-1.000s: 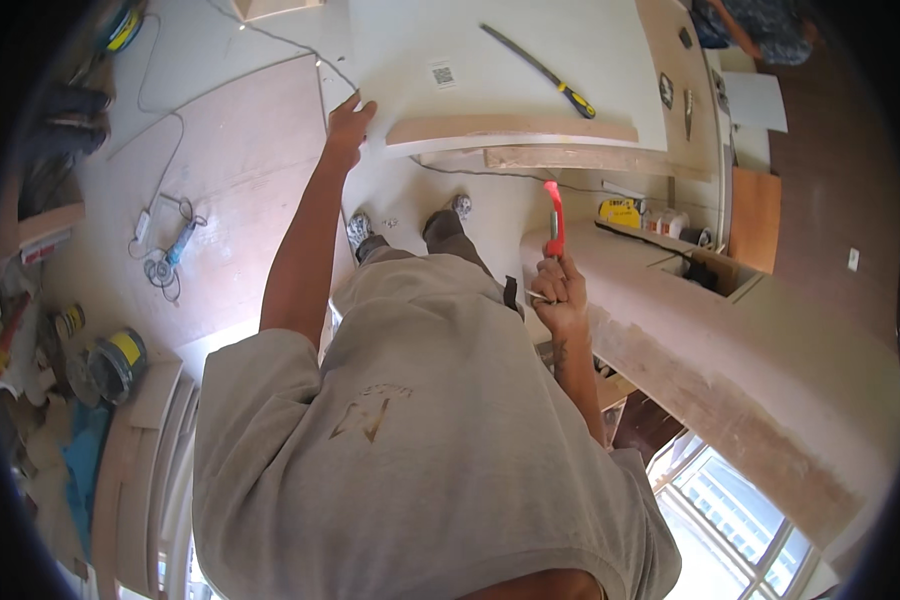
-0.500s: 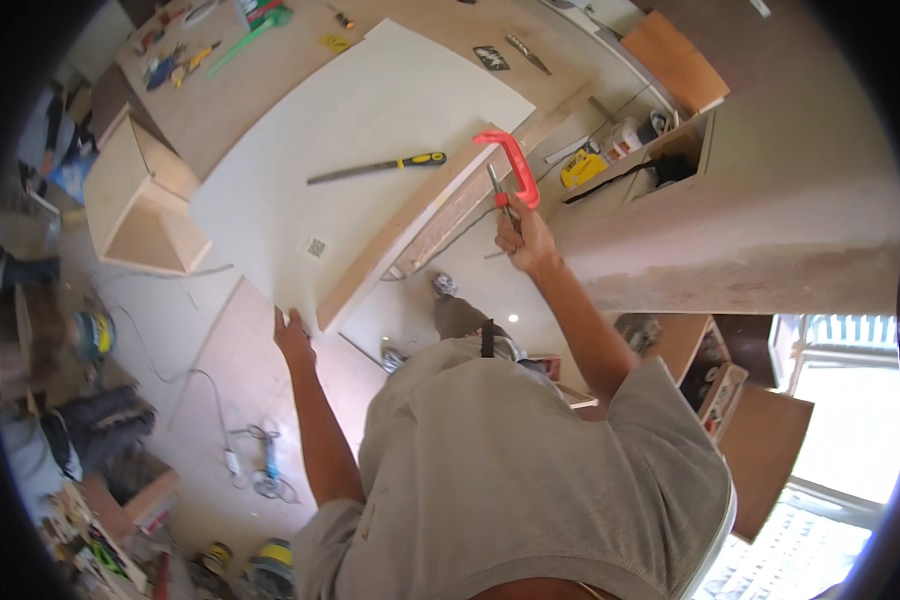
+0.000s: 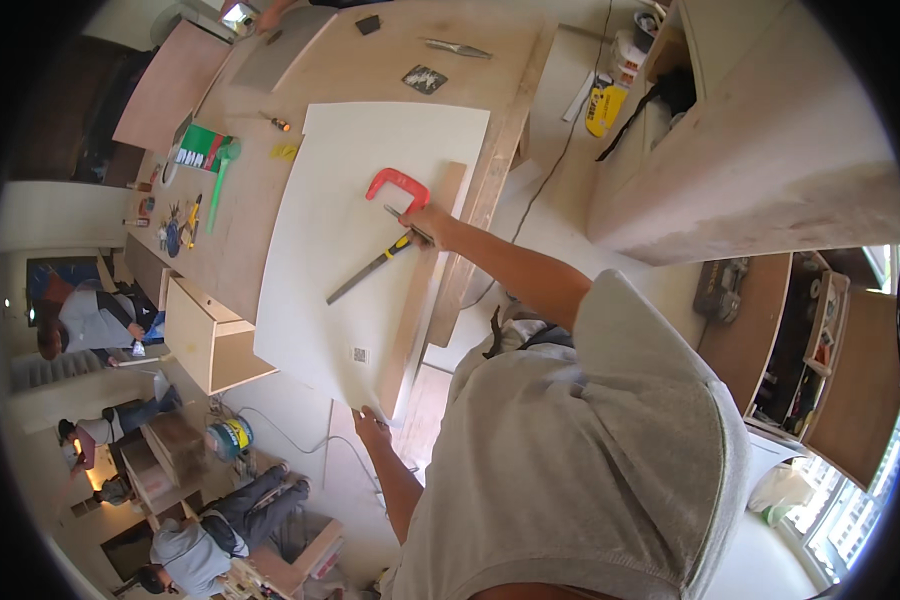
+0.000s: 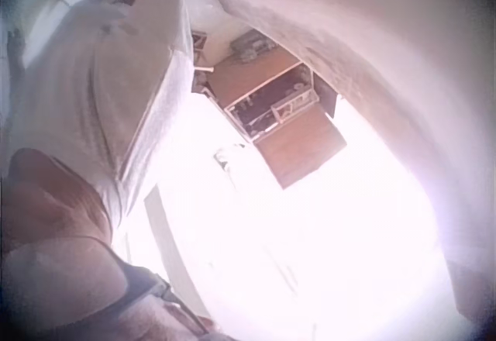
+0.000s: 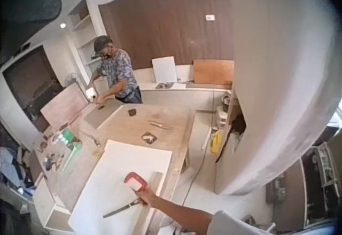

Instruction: Filing and clamping a wood strip to a panel for construction/renovation.

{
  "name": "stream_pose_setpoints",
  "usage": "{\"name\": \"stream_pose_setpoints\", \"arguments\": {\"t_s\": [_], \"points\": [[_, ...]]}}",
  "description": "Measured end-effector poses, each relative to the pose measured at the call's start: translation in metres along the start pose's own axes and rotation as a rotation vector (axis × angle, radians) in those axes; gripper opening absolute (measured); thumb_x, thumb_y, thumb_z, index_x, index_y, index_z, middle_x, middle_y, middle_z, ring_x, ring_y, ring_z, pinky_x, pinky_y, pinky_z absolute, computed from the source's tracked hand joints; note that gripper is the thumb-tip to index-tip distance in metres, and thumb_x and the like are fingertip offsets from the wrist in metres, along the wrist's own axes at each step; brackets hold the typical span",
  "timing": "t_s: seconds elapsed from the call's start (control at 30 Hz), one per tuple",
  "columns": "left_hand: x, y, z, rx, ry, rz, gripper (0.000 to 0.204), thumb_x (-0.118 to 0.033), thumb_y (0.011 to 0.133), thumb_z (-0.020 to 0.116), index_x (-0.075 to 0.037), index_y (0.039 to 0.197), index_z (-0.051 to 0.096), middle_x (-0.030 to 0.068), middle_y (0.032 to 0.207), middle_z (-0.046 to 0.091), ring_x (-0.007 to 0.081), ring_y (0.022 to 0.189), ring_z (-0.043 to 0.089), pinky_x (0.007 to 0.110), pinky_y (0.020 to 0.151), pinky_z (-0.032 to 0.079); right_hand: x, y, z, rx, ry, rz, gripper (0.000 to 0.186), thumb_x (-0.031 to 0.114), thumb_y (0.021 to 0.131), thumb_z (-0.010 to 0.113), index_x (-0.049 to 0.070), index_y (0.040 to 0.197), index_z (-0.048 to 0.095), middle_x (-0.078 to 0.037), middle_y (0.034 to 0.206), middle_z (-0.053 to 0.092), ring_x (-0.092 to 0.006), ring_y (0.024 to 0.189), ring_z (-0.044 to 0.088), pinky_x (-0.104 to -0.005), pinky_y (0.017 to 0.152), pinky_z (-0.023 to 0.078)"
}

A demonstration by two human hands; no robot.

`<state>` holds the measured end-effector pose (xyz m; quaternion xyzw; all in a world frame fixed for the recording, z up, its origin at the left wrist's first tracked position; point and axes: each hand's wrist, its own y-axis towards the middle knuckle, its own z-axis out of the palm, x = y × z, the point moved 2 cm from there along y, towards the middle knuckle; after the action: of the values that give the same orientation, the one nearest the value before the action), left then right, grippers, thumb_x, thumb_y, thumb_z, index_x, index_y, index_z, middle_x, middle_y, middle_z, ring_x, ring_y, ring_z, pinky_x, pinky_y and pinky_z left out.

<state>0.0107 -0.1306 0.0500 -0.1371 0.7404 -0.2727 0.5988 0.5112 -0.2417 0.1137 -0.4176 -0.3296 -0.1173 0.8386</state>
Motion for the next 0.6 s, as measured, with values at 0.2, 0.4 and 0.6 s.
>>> {"name": "stream_pose_setpoints", "arguments": {"t_s": [0.2, 0.4, 0.6], "points": [[0.002, 0.001, -0.005, -0.012, -0.028, -0.046, 0.054, -0.012, 0.101, 0.052, -0.014, 0.153, 0.036, 0.0136, 0.131, 0.058, 0.0265, 0.116, 0.059, 0.037, 0.094, 0.052, 0.010, -0.028, -0.056, 0.091, -0.934, -0.414, 0.023, 0.020, 0.089, 0.066, -0.003, 0.090, 0.064, -0.009, 0.074, 0.065, -0.0212, 0.062, 0.066, -0.0330, 0.045, 0.052], [0.003, 0.004, -0.013, -0.067, 0.028, -0.110, 0.054, -0.020, 0.104, 0.054, -0.024, 0.154, 0.035, 0.0077, 0.127, 0.060, 0.0213, 0.112, 0.060, 0.035, 0.088, 0.054, 0.057, 0.027, -0.146, -0.545, -0.182, -0.317, 0.028, 0.023, 0.088, 0.063, -0.003, 0.100, 0.065, -0.010, 0.077, 0.067, -0.0205, 0.059, 0.065, -0.0334, 0.049, 0.055], [0.008, -0.009, -0.008, -0.133, 0.022, -0.094, 0.052, -0.017, 0.103, 0.051, -0.017, 0.153, 0.038, 0.0135, 0.129, 0.059, 0.0265, 0.114, 0.060, 0.037, 0.093, 0.052, 0.070, 0.086, -0.183, -0.529, 0.045, -0.374, 0.029, 0.021, 0.086, 0.066, -0.002, 0.104, 0.065, -0.013, 0.081, 0.069, -0.0207, 0.064, 0.068, -0.0323, 0.050, 0.054]]}}
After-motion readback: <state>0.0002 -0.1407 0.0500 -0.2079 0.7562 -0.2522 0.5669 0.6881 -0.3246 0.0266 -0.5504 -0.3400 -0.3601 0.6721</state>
